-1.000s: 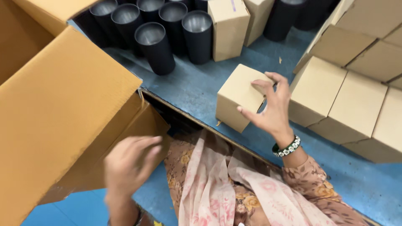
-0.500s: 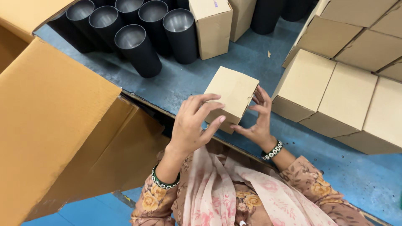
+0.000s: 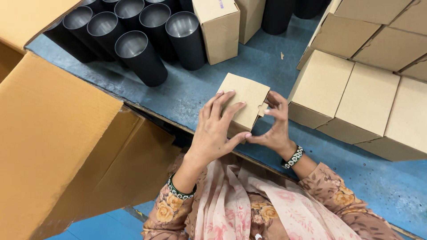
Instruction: The person places black cylindrical light fixtures into cardboard boxes, sometimes removing them from plastic bags, and then folds the box flaps to close them.
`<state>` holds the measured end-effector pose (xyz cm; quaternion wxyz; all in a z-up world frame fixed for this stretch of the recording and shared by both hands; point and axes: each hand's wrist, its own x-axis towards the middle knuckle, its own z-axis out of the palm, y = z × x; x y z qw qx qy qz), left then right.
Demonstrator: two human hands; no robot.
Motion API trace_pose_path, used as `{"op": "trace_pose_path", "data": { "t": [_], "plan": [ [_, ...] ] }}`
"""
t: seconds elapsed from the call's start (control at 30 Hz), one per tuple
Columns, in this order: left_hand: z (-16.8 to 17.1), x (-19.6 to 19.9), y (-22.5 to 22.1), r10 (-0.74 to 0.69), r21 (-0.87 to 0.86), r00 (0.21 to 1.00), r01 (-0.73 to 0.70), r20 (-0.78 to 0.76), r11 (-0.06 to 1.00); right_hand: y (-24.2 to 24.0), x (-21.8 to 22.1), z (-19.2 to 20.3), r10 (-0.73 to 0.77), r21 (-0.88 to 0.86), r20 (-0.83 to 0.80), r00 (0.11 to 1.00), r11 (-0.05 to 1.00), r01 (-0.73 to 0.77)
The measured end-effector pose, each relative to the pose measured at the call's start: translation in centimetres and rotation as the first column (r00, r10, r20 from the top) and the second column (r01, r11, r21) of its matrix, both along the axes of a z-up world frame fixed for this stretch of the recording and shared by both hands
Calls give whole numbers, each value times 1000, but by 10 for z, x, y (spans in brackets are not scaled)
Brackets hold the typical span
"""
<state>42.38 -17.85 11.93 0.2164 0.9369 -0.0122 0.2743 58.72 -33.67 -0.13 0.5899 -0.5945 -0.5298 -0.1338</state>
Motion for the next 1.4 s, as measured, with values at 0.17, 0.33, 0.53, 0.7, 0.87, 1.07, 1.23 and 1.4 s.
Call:
{"op": "trace_pose_path", "data": {
  "t": [0.17,0.33,0.53,0.7,0.87,1.07,1.23,1.4],
  "plan": [
    [-2,-1,1,-3,18,1000,3,4,1000,-1,-3,-2,-61,-15,47,997,998,62],
    [-6,-1,0,2,20,1000,-3,20,1000,-6,-1,3,-43,-78,45,998,996,46],
    [-10,-2,-1,11,20,999,-12,46,1000,-3,-5,7,-52,-24,35,998,998,53],
    [-10,-3,1,4,16,1000,-5,26,1000,-13,-5,26,149,125,-395,907,986,-108],
    [-13,-1,0,7,-2,999,-7,44,1000,-22,-3,51,-39,-142,-306,951,990,-5],
    [-17,0,0,13,-4,999,-13,48,1000,-20,8,51,-22,-175,-386,922,983,-50],
    [-16,1,0,14,-5,998,-14,54,1000,-20,12,27,168,28,-464,870,984,-175],
    [-1,1,-1,59,-11,998,-59,-3,998,-22,15,9,216,93,-454,864,976,-195]
  ]
}}
